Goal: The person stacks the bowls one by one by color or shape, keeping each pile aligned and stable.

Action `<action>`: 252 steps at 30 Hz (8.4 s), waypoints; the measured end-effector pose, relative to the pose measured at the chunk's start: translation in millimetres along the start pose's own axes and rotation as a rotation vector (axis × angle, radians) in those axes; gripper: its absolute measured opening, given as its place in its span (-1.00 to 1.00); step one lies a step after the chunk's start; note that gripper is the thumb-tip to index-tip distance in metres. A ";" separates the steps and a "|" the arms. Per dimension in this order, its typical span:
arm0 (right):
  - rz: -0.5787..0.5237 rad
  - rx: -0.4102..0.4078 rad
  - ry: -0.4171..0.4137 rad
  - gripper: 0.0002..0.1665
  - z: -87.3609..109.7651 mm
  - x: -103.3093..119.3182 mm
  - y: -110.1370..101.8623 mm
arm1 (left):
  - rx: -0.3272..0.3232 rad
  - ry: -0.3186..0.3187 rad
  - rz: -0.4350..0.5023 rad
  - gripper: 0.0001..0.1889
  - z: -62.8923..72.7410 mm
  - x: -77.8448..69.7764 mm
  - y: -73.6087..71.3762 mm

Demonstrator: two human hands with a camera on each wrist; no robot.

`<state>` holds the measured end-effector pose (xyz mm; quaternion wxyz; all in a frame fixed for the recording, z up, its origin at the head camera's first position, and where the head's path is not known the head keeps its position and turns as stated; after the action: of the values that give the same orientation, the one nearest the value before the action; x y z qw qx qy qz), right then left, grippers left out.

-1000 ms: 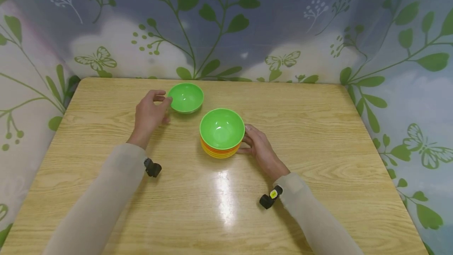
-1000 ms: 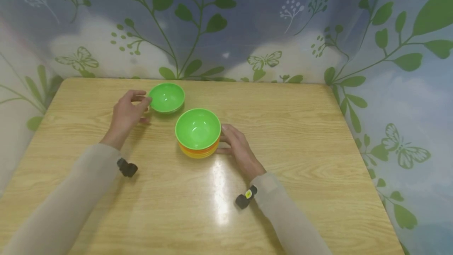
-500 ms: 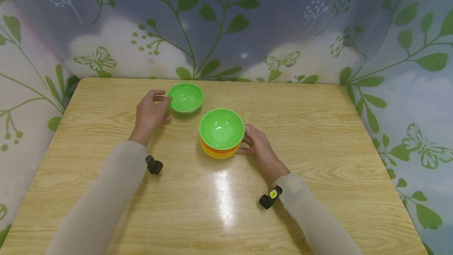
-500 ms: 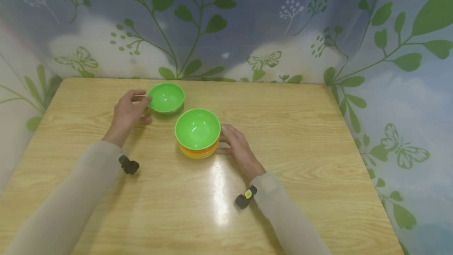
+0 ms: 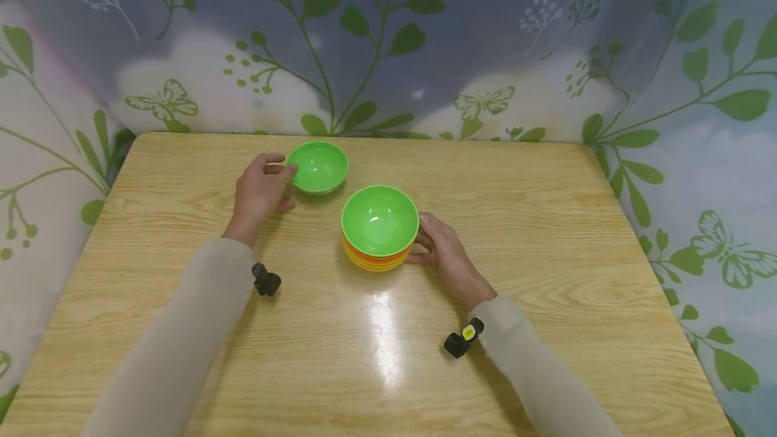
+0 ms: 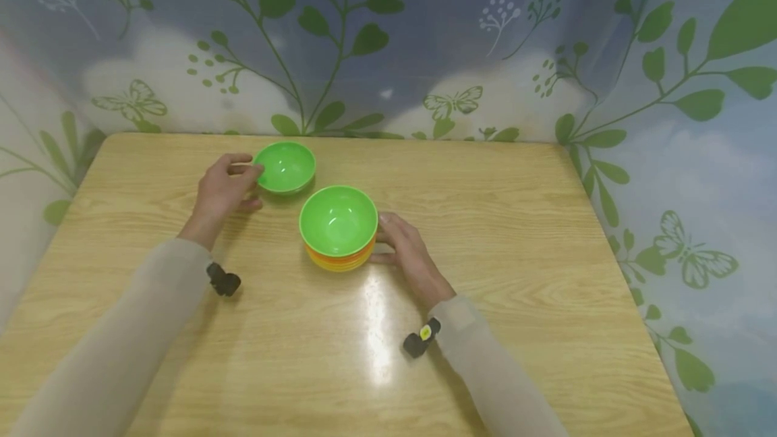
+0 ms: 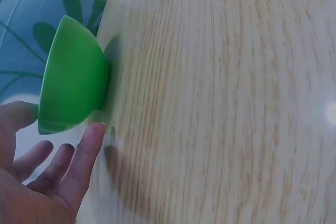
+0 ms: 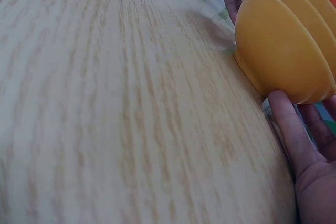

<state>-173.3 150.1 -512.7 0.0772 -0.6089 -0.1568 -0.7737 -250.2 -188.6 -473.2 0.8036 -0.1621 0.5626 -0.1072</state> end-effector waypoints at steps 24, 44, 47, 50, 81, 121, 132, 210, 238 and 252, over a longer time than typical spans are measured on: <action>0.009 -0.008 0.001 -0.30 1.4 2.3 1.6 | 0.041 -0.022 0.114 -0.36 -8.1 8.7 12.4; -0.002 -0.002 -0.012 -0.31 0.1 -0.1 0.7 | 0.041 -0.097 0.318 -0.37 -1.4 11.1 18.3; -0.012 -0.007 -0.008 -0.31 0.2 0.0 0.9 | 0.031 -0.103 0.333 -0.39 -0.6 10.4 18.5; -0.016 -0.008 -0.008 -0.31 0.5 1.0 0.9 | 0.022 -0.105 0.349 -0.41 -0.3 9.5 18.7; -0.021 -0.033 0.006 -0.30 -1.1 -1.0 -0.5 | 0.124 -0.072 0.323 -0.39 12.9 -3.0 14.9; -0.021 0.002 -0.009 -0.30 0.2 -0.4 -0.5 | 0.240 0.102 0.282 -0.47 46.6 -61.5 0.0; -0.033 0.001 -0.011 -0.32 0.3 -0.1 -0.4 | 0.277 0.135 0.261 -0.45 54.8 -77.3 2.2; -0.006 -0.011 -0.008 -0.33 0.6 1.4 0.6 | 0.515 0.139 0.100 -0.55 78.2 -81.5 34.1; 0.004 -0.007 -0.010 -0.34 0.4 1.5 1.3 | 0.492 0.175 -0.013 -0.57 84.9 -80.2 43.4; -0.004 -0.003 -0.012 -0.32 1.1 3.0 1.9 | 0.458 0.204 -0.077 -0.56 83.1 -76.4 50.4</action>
<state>-172.4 148.9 -509.3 0.0737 -0.6134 -0.1575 -0.7704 -199.0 -103.2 -399.9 0.7539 0.0146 0.5950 -0.2781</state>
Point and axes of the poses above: each hand's wrist, its own z-axis away from the middle knuckle, its own y-axis out of the palm, x = y × z, the point moved 4 cm from there along -z, towards the middle knuckle, and after that the axes turned 2 degrees about x, right-handed, at the moved point
